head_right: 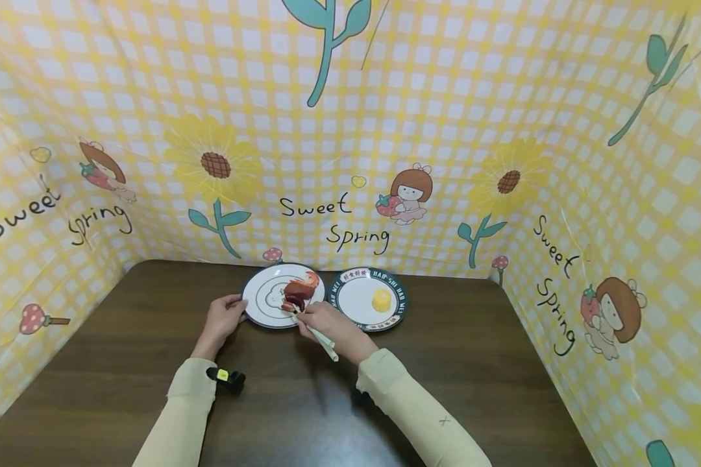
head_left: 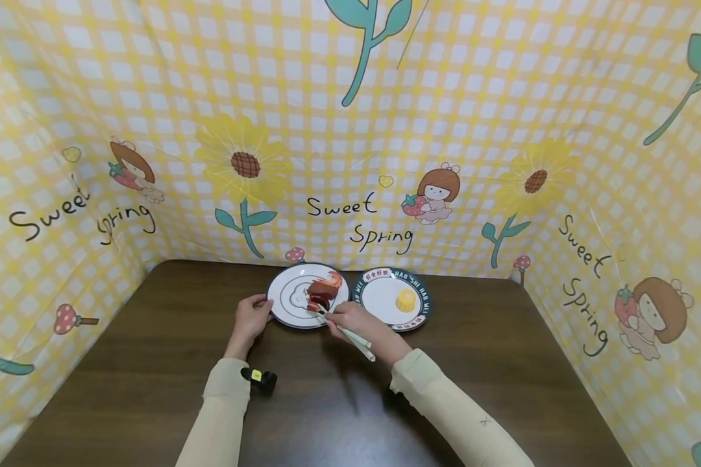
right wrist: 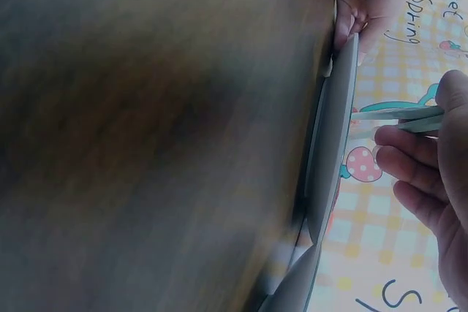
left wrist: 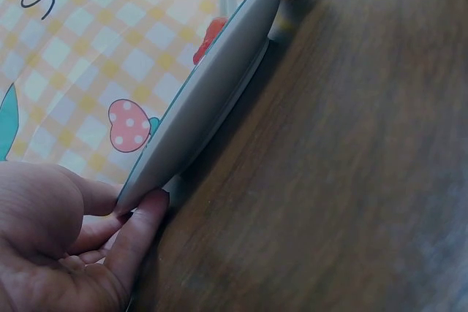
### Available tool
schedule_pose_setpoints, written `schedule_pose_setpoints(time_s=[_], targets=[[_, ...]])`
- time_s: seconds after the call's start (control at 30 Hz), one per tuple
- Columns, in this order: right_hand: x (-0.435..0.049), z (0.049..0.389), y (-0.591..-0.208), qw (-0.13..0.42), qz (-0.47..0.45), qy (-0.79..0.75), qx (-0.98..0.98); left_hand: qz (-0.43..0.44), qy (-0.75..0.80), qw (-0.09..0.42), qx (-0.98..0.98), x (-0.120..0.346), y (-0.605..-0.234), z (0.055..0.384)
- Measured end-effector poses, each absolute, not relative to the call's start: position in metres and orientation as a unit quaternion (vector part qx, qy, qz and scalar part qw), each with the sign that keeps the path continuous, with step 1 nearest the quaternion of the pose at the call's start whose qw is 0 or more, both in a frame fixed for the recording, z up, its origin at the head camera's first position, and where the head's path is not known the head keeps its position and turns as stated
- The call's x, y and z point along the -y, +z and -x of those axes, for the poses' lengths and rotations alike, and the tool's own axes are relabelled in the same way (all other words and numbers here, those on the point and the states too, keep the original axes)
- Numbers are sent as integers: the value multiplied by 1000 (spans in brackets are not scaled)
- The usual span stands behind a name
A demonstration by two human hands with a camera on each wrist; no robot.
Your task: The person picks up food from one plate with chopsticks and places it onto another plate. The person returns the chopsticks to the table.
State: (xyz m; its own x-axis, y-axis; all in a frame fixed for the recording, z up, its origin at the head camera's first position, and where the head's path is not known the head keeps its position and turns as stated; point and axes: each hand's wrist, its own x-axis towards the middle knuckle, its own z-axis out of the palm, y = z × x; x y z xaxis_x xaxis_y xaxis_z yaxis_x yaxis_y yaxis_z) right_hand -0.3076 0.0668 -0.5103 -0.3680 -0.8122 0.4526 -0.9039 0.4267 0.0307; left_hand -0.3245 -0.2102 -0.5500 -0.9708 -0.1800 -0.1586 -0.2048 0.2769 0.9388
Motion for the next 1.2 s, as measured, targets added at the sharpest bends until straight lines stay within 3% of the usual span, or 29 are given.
schedule_pose_setpoints(time_s=[0.23,0.6,1.2], targets=[[-71,302,-507,183,-509,144,829,121,588,11,-800,208,-549,324],[-80,293,-500,102,-471,178,858,119,583,5,-803,206,-550,325],[-102,286,-493,116,-447,215,860,121,574,6,-810,206,-549,325]])
